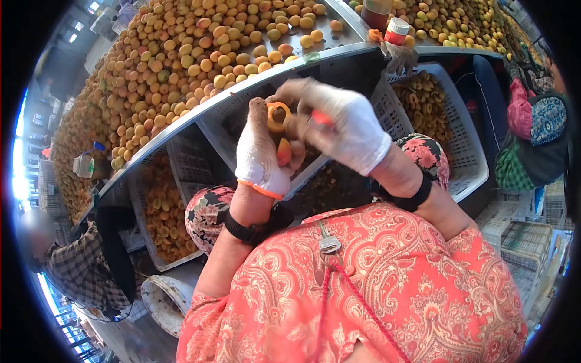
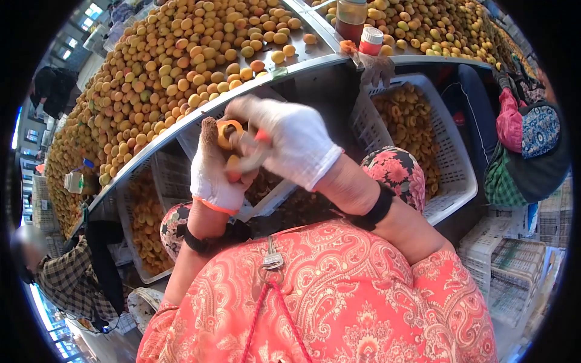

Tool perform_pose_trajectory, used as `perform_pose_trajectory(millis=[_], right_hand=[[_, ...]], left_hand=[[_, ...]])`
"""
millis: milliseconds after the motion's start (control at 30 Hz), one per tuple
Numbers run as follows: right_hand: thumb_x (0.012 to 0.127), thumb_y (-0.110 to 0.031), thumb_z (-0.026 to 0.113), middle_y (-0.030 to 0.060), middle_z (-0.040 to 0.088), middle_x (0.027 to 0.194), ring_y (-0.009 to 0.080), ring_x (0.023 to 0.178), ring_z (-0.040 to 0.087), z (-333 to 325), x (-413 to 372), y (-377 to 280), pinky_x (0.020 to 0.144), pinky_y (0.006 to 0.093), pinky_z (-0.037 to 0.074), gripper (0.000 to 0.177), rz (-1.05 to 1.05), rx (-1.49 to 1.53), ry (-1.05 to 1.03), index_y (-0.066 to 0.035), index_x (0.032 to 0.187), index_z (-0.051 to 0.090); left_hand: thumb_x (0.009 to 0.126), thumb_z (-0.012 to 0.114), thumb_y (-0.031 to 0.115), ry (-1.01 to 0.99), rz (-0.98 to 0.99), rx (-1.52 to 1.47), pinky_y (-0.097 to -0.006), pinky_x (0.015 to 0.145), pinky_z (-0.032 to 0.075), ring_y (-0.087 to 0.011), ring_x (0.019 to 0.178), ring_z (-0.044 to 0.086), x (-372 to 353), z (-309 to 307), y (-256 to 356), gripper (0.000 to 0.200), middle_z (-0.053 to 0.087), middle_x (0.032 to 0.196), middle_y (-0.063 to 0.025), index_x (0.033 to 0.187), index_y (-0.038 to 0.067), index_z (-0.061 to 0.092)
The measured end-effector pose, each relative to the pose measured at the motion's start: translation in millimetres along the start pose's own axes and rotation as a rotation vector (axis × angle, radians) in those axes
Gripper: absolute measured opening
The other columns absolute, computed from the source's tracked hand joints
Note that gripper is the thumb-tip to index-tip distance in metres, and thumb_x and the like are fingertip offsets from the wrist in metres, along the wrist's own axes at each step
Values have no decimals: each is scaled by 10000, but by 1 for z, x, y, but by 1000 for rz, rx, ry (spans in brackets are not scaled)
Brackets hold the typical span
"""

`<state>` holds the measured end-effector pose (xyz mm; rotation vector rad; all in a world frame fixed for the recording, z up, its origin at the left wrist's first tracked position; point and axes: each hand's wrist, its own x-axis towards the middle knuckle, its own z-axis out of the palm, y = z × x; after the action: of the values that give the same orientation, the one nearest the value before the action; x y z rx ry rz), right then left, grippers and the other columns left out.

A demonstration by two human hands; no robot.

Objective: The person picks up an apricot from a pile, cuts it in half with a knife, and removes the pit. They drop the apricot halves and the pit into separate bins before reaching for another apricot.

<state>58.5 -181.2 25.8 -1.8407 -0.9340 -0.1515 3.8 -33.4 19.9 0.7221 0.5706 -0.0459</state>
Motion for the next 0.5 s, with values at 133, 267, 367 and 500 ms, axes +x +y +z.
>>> perform_pose_trajectory(millis=[133, 267, 367, 500], right_hand=[[856, -102, 699, 113, 660, 901, 250, 770, 670, 2, -1, -1, 716, 328, 545, 325, -108, -191, -46, -80, 1172, 627], [841, -208, 749, 138, 667, 852, 282, 787, 690, 0, 0, -3, 682, 342, 541, 287, 119, 37, -68, -98, 1080, 633], [905, -136, 694, 24, 630, 907, 72, 844, 603, -3, 0, -8, 732, 262, 524, 192, 297, 258, -94, -39, 1038, 596], [870, -132, 707, 74, 642, 879, 142, 796, 624, 7, 3, -8, 721, 290, 519, 207, 350, 374, -37, -30, 1010, 593]], left_hand=[[979, 544, 548, -155, 47, 144, -191, 460, 399, -87, 604, 558, -13, -2, 3, 403, 641, 909, 15, 1177, 199, 580], [1002, 542, 417, -302, -62, 43, -196, 442, 348, -92, 562, 521, -17, -11, 14, 401, 648, 901, -47, 1287, 134, 538], [1009, 513, 316, -486, 141, 278, -209, 430, 334, -104, 509, 491, -18, -23, 21, 433, 656, 900, -107, 1355, 57, 491], [988, 522, 256, -395, 134, 220, -233, 399, 322, -109, 458, 469, -14, -25, 19, 435, 650, 874, -131, 1348, 15, 485]])
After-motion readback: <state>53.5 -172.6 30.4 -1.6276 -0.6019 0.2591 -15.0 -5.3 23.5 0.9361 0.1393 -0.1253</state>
